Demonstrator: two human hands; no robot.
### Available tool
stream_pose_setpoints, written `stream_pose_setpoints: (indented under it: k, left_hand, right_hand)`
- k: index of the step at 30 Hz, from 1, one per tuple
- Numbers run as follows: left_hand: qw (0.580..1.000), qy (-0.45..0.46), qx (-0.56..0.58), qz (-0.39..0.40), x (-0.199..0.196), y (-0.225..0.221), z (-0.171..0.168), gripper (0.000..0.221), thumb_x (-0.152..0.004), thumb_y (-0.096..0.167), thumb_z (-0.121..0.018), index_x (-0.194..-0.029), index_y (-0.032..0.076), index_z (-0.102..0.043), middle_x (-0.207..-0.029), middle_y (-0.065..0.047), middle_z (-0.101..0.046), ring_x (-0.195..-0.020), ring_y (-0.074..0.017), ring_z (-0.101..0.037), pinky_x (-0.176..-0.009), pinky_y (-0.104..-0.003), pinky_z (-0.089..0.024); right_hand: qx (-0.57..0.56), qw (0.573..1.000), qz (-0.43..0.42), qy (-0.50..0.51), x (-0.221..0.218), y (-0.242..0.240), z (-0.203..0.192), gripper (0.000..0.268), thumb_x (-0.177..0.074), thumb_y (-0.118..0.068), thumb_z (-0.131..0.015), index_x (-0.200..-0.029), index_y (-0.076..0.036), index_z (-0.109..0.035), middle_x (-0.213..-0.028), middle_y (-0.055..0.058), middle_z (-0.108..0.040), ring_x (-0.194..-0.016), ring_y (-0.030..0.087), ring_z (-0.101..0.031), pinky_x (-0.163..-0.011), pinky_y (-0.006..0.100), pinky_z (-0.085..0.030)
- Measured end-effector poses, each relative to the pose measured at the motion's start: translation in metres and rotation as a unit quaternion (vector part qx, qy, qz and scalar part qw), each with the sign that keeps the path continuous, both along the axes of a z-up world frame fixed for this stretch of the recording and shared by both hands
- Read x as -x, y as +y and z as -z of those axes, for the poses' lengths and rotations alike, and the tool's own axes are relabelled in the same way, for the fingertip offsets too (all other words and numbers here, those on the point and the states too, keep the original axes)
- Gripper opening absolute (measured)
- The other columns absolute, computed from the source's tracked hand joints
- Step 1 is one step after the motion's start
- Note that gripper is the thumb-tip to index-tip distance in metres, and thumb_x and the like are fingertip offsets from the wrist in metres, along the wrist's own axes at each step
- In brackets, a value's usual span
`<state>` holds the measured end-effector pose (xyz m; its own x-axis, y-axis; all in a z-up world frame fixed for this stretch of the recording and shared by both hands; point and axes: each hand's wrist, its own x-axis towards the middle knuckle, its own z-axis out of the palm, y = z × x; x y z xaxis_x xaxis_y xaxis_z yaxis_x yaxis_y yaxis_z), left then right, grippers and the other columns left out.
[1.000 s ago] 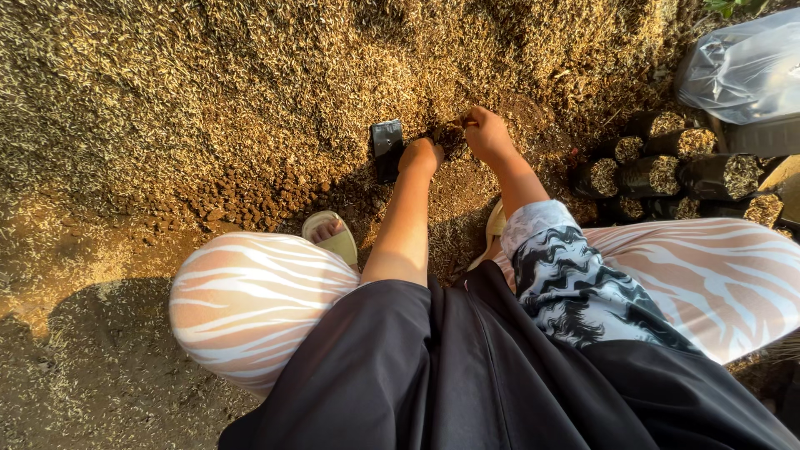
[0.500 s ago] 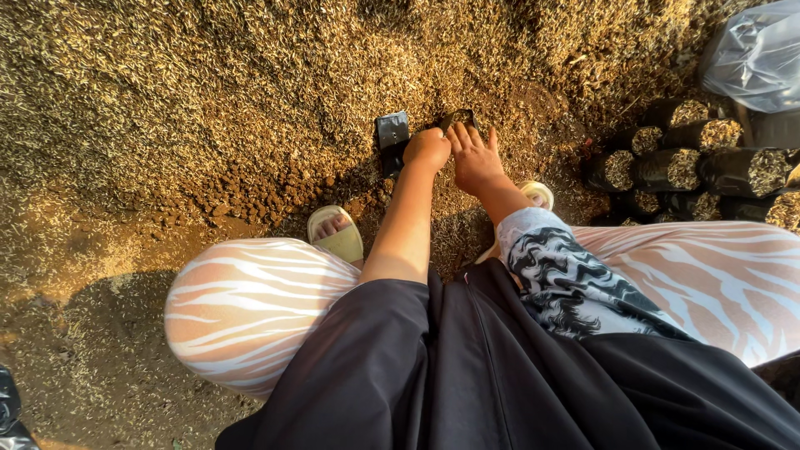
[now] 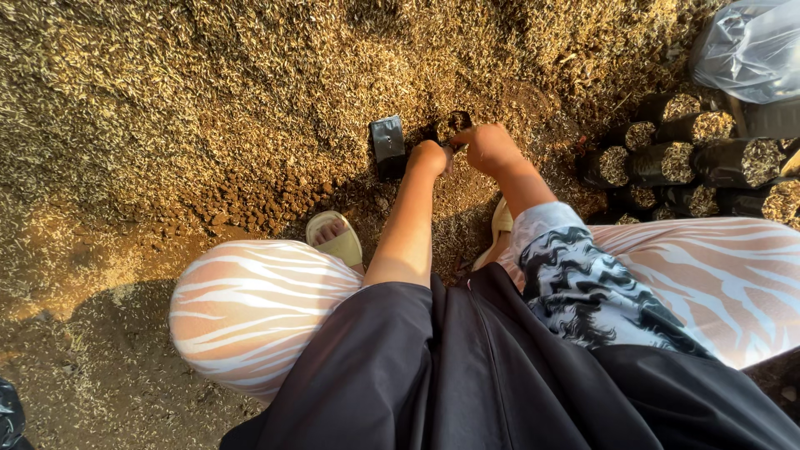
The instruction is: The person scoops a granular material from a large pile on the ground into small black plastic bags using both hands. The person repeatedly fills and places the bags aside.
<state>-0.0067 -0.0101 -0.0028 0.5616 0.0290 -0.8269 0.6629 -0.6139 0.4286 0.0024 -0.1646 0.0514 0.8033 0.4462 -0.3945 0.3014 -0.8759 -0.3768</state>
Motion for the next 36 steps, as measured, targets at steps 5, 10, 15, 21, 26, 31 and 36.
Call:
stream_pose_setpoints:
  k: [5,10,15,21,26,31,36]
  left_hand:
    - [0.999,-0.024,0.024,0.009,0.005,-0.003,0.027,0.041,-0.098,0.031,-0.060,-0.069,0.008,-0.078,-0.078,-0.006,-0.076,-0.067,-0.0166,-0.071,-0.078,-0.037,-0.055]
    - [0.999,0.018,0.025,-0.009,0.001,-0.002,-0.002,0.050,-0.101,0.043,-0.055,-0.070,0.009,-0.073,-0.075,-0.005,-0.076,-0.069,-0.0154,-0.071,-0.077,-0.036,-0.056]
    - [0.995,0.024,-0.096,0.021,-0.009,0.007,-0.032,0.047,-0.097,0.056,-0.060,-0.090,0.011,-0.067,-0.085,-0.007,-0.070,-0.078,-0.0188,-0.069,-0.077,-0.036,-0.059]
    - [0.974,-0.179,-0.135,0.013,-0.011,0.010,-0.020,0.030,-0.096,0.037,-0.064,-0.113,0.012,-0.061,-0.111,-0.007,-0.068,-0.100,-0.0233,-0.068,-0.082,-0.039,-0.057]
    - [0.951,-0.280,-0.134,-0.011,-0.019,0.004,0.017,0.020,-0.097,0.015,-0.059,-0.117,0.012,-0.060,-0.117,-0.011,-0.066,-0.105,-0.0293,-0.068,-0.081,-0.043,-0.060]
    - [0.909,-0.389,-0.149,-0.010,-0.021,0.010,0.032,0.012,-0.097,0.006,-0.056,-0.100,0.015,-0.063,-0.117,-0.010,-0.068,-0.110,-0.0321,-0.067,-0.080,-0.044,-0.060]
    - [0.950,-0.301,-0.078,-0.035,-0.014,0.015,0.018,0.006,-0.093,0.018,-0.065,-0.093,0.013,-0.061,-0.099,-0.007,-0.069,-0.094,-0.0285,-0.069,-0.077,-0.044,-0.055]
  right_hand:
    - [0.045,0.992,-0.081,-0.081,0.013,0.011,0.014,0.063,-0.069,0.003,-0.056,-0.127,-0.020,-0.067,-0.137,0.002,-0.066,-0.123,0.025,-0.062,-0.110,0.064,-0.020]
    - [0.177,0.982,-0.043,0.044,-0.004,0.024,-0.004,0.049,-0.097,-0.008,-0.052,-0.135,-0.035,-0.067,-0.118,0.002,-0.074,-0.116,0.023,-0.066,-0.125,0.055,-0.019]
    - [0.086,0.996,0.026,0.019,-0.023,0.031,-0.014,0.037,-0.094,-0.011,-0.056,-0.122,-0.025,-0.075,-0.114,0.008,-0.074,-0.106,0.030,-0.068,-0.096,0.046,-0.052]
    - [-0.087,0.986,0.142,0.012,-0.064,0.011,-0.001,0.036,-0.093,0.000,-0.051,-0.112,-0.016,-0.076,-0.113,0.008,-0.075,-0.098,0.024,-0.072,-0.088,0.039,-0.058]
    - [-0.156,0.938,0.306,0.033,-0.115,0.021,0.014,0.043,-0.093,0.001,-0.055,-0.132,-0.016,-0.063,-0.144,0.006,-0.059,-0.115,0.027,-0.066,-0.099,0.041,-0.055]
    - [-0.167,0.944,0.270,-0.092,-0.139,0.041,0.026,0.080,-0.081,-0.013,-0.084,-0.150,-0.014,-0.043,-0.160,0.025,-0.022,-0.142,0.044,-0.028,-0.114,0.050,-0.036]
    - [-0.090,0.969,0.219,-0.074,-0.129,0.059,0.055,0.084,-0.079,-0.027,-0.093,-0.145,-0.011,-0.043,-0.156,0.029,-0.026,-0.140,0.049,-0.028,-0.113,0.056,-0.035]
